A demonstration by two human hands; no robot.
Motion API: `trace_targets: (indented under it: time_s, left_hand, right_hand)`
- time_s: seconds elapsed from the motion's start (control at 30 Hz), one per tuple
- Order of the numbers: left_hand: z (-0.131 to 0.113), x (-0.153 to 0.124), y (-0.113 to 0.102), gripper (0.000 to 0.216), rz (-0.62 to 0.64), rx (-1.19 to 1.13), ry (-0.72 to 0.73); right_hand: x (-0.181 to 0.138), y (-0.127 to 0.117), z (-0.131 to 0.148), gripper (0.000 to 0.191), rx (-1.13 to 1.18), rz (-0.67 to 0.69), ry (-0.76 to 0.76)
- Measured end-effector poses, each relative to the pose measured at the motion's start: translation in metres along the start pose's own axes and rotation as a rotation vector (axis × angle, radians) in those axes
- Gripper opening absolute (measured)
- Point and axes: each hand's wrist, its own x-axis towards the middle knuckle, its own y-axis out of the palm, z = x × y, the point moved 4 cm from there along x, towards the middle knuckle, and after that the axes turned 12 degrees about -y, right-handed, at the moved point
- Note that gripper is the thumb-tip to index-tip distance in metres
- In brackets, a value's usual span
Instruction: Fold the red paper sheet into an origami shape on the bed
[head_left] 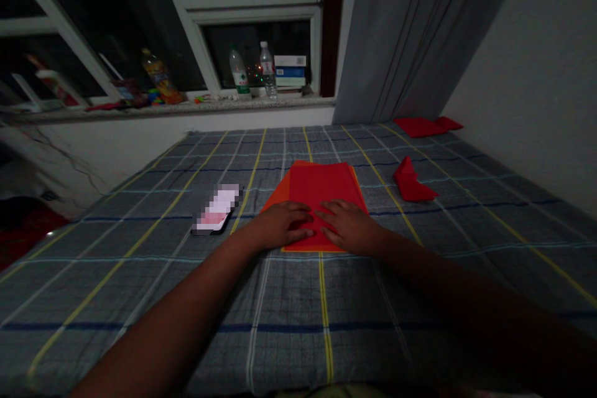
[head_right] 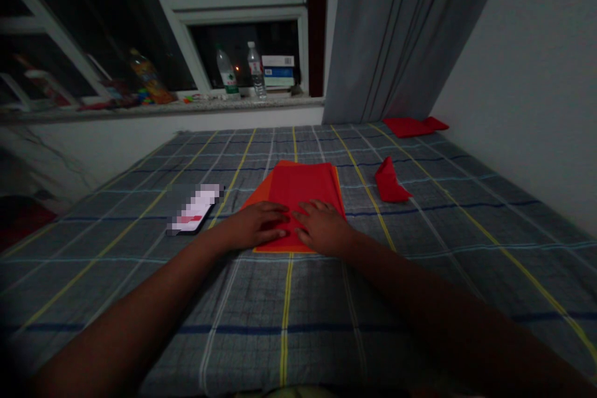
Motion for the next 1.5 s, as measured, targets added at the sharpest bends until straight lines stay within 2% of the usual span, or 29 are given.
trace_targets:
  time_s: [0.17,0.33,0.4,0.53,0.67,0.77,0.97,1.13,1.27,1.37,1.5]
  left_hand:
    - [-0.01,0.009,0.01,0.033,-0.131,0.049,-0.118]
    - [-0.01,0.012,0.014,0.027,-0.15,0.05,-0.116]
    - [-0.008,0.013,0.015,0.026,-0.14,0.034,-0.095]
    - [-0.004,0.015,0.018,0.032,-0.11,-0.009,-0.092]
    - [-0.002,0.017,0.019,0.033,-0.1,-0.011,-0.083]
    - [-0.002,0.016,0.018,0.031,-0.101,-0.008,-0.087]
    - [-0.005,0.013,0.014,0.032,-0.127,-0.01,-0.085]
    - [-0.007,0.013,0.011,0.033,-0.141,0.031,-0.056]
    - [-0.005,0.012,0.009,0.032,-0.16,0.035,-0.055]
    - [0.0,0.012,0.007,0.031,-0.168,0.028,-0.073]
    - [0.01,0.012,0.006,0.029,-0.17,0.0,-0.097]
  right_hand:
    - [0.0,0.001,0.0,0.049,0.022,-0.016,0.002]
    - [-0.004,-0.004,-0.006,0.048,0.073,-0.026,-0.041]
    - [-0.007,-0.007,-0.014,0.043,0.102,-0.015,-0.059]
    - [-0.012,-0.012,-0.044,0.039,0.132,0.017,0.0]
    - [-0.017,-0.011,-0.073,0.036,0.126,0.021,0.065]
    - [-0.021,-0.012,-0.085,0.032,0.085,-0.03,0.21]
    - [-0.025,-0.022,-0.089,0.029,0.196,-0.099,0.471]
    - [-0.027,-0.025,-0.092,0.022,0.301,-0.155,0.556]
    - [-0.024,-0.025,-0.09,0.019,0.382,-0.223,0.536]
    - [-0.018,-0.02,-0.082,0.018,0.389,-0.208,0.49]
    - [-0.011,-0.015,-0.069,0.019,0.314,-0.188,0.343]
